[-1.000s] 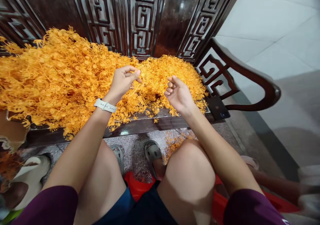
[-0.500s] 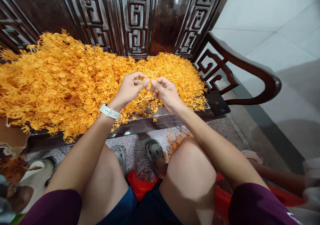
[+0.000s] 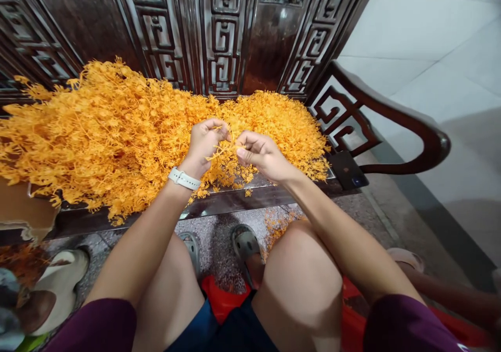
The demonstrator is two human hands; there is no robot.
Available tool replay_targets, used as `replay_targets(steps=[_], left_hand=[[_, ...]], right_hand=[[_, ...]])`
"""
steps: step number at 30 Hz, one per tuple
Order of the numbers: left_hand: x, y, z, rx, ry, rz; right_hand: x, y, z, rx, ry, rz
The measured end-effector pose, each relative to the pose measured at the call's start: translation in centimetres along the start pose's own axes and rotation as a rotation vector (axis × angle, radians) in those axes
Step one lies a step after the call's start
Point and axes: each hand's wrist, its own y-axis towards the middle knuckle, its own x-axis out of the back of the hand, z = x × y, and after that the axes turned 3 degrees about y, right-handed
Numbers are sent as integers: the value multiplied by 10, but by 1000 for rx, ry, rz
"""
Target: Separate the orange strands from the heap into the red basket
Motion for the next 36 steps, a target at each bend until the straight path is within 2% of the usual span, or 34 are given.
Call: replay_targets(steps=[2,5,6,7,8,9,13,15,16,18,23,28,31,34,36], left_hand=[[9,10,-2,66,-51,-83],[35,34,-6,156,-75,-302],[44,41,-7,149,-55,-321],[52,46,-7,131,-45,-307],[57,48,-7,104,-40,-265],[59,48,-7,81,-42,-210],[48,33,-7,31,5,-65],[38,25,-8,18,29,-13],[34,22,-8,16,30,20],[28,17,-8,32,25,97],[20,8,-6,133,27,241],[11,0,-8,173,-17,399],[10,1,-7,171,-23,383],[12,5,-4,138,-44,239],[15,9,-2,122,-57,132]], right_hand=[[-11,-7,7,-7,69,213],[-42,-22,20,-167,113,776],[-51,-25,23,-215,121,897],[-56,-28,25,-247,131,940],[-58,-28,26,-248,151,878],[-55,-27,25,-218,189,720],[-17,-12,17,-87,443,-178],[2,-6,11,-126,528,-447],[8,-5,8,-160,548,-515],[12,-5,3,-206,523,-572],[4,-7,-6,-196,275,-587],[3,-4,-16,-219,150,-501],[5,-4,-21,-166,109,-463],[6,-4,-20,-124,75,-425],[4,-6,-14,-103,26,-308]])
